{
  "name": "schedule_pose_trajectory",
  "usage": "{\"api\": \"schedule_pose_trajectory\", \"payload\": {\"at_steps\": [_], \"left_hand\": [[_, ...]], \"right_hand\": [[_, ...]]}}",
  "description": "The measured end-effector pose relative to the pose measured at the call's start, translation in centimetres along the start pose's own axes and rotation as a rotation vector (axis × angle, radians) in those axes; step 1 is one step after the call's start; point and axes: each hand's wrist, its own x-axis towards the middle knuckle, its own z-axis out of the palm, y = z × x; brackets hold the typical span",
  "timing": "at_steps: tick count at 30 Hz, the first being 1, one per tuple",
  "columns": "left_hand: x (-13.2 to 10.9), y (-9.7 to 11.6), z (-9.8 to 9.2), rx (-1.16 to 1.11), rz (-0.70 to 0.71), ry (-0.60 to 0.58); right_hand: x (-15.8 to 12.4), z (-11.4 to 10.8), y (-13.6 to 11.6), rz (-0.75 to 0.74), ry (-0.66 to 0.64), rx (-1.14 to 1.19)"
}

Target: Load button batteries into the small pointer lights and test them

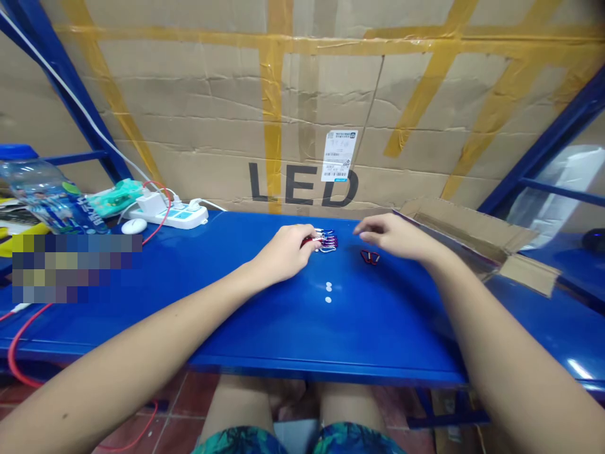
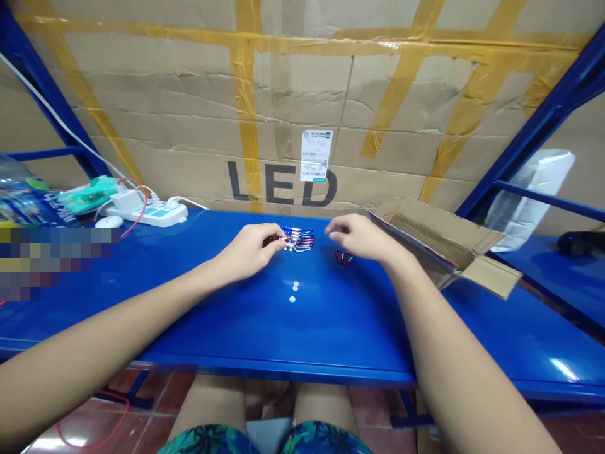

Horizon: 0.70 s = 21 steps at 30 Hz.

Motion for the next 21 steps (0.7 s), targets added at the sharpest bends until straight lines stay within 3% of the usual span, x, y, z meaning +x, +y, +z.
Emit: {"api": "schedule_pose_trajectory", "payload": {"at_steps": [2, 6, 10, 15, 18, 21], "left_hand": [[-0.1, -0.4, 0.0, 0.014, -0.02, 0.003], [-0.2, -0.9, 0.0, 0.054, -0.016, -0.024], [-0.3, -0.9, 0.1, 0.087, -0.001, -0.037], [-0.5, -1.2, 0.4, 0.052, 0.011, -0.034], [-0.6, -1.2, 0.4, 0.019, 0.01, -0.033], [-0.8, -0.9, 0.4, -0.011, 0.005, -0.028]], "right_hand": [[-0.3, -0.5, 1.8, 0.155, 0.011, -0.128], [-0.6, 0.2, 2.5, 0.219, -0.09, -0.176], [-0.3, 1.6, 1.3, 0.173, -0.167, -0.282], [-0.2, 3.1, 0.2, 0.048, -0.111, -0.458], [-0.5, 3.8, -0.5, -0.038, -0.086, -0.409], [-0.7, 4.1, -1.3, -0.061, -0.019, -0.207]]}}
